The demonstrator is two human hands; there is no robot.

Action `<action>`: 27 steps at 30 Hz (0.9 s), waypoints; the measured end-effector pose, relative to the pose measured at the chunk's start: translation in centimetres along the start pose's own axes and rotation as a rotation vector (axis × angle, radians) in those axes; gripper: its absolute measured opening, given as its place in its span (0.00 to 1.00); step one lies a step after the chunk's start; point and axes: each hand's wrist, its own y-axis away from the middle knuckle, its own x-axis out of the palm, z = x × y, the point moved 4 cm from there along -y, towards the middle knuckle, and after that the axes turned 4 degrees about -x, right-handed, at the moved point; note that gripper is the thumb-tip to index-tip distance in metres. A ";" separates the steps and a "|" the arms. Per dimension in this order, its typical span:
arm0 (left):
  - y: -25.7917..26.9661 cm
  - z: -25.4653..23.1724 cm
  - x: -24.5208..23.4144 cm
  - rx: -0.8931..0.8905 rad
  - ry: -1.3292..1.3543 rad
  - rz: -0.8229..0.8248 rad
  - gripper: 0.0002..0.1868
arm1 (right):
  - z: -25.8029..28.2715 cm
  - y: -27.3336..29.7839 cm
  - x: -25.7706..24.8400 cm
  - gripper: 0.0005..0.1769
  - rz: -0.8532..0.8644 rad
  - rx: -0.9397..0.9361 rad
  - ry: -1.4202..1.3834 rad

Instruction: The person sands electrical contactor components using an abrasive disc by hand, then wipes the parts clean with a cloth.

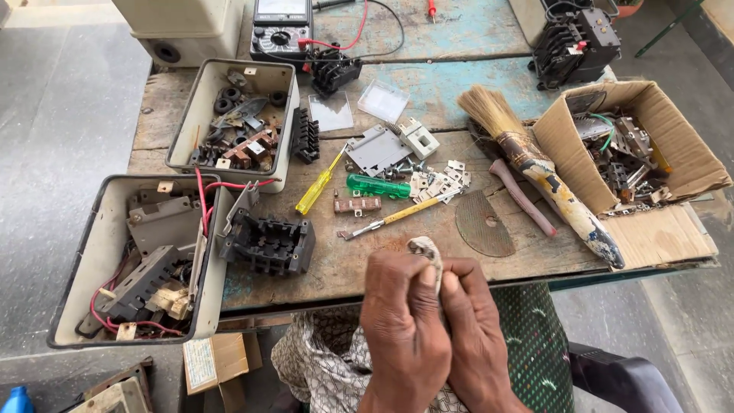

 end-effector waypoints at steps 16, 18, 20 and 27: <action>1.7 -1.0 2.4 -0.045 0.134 0.135 0.03 | 0.9 -3.1 -2.3 0.16 -0.252 0.236 0.004; 1.7 -0.6 2.7 -0.041 0.139 0.117 0.04 | 1.2 -3.3 -2.4 0.17 -0.232 0.178 0.010; 1.2 -0.2 2.6 -0.066 0.140 0.109 0.05 | 1.0 -2.5 -2.6 0.17 -0.285 0.262 0.034; 0.8 0.2 2.7 -0.102 0.145 0.140 0.08 | 1.2 -2.9 -2.1 0.16 -0.184 0.154 -0.084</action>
